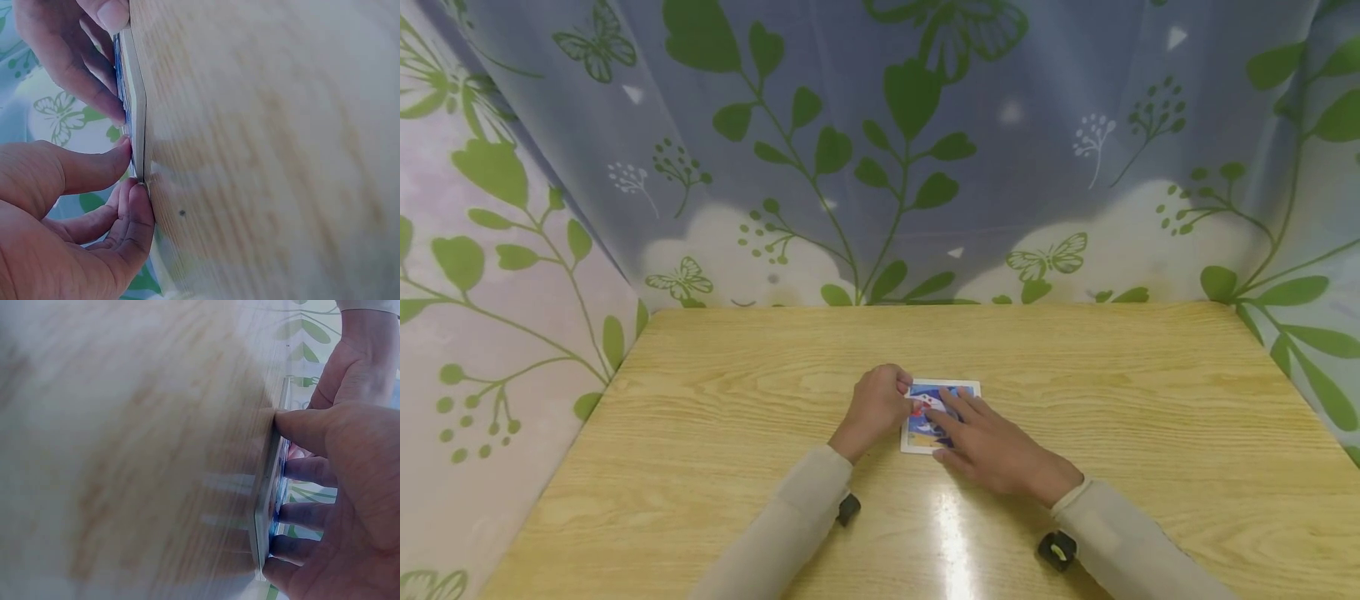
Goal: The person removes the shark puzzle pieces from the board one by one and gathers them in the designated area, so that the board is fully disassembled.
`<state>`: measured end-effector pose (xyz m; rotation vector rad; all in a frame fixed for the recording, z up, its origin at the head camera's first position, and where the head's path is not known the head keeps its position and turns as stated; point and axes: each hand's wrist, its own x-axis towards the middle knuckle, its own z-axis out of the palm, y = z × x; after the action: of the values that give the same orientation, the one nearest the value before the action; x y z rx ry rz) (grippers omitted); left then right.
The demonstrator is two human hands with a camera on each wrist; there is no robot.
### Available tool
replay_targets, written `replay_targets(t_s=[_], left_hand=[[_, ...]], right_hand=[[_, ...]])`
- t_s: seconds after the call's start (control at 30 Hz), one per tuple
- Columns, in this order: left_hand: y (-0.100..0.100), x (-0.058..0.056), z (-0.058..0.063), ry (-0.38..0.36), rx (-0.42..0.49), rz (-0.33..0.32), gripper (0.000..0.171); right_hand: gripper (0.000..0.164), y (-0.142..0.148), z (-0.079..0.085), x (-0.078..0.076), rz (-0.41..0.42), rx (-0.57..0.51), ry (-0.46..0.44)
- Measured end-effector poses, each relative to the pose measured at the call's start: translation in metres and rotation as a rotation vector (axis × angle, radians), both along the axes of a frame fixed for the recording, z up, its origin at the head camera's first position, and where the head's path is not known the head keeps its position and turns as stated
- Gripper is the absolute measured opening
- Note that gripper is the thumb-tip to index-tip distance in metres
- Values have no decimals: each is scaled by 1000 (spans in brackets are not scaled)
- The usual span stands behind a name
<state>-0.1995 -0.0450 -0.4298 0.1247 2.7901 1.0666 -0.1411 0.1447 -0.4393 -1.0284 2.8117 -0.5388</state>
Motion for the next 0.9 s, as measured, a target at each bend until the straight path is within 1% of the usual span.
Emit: replay_targets(t_s=[0.13,0.57,0.9], left_hand=[[0,-1,-1,-7,4,6,31],[-1,-2,-3,22,15,-1,30],[-4,-3,-2,85,48,-33,28]], right_hand=[[55,0,1,0,1,7,-2],[54,0,3,1,3,5,-4],[53,0,3,1,10,1,13]])
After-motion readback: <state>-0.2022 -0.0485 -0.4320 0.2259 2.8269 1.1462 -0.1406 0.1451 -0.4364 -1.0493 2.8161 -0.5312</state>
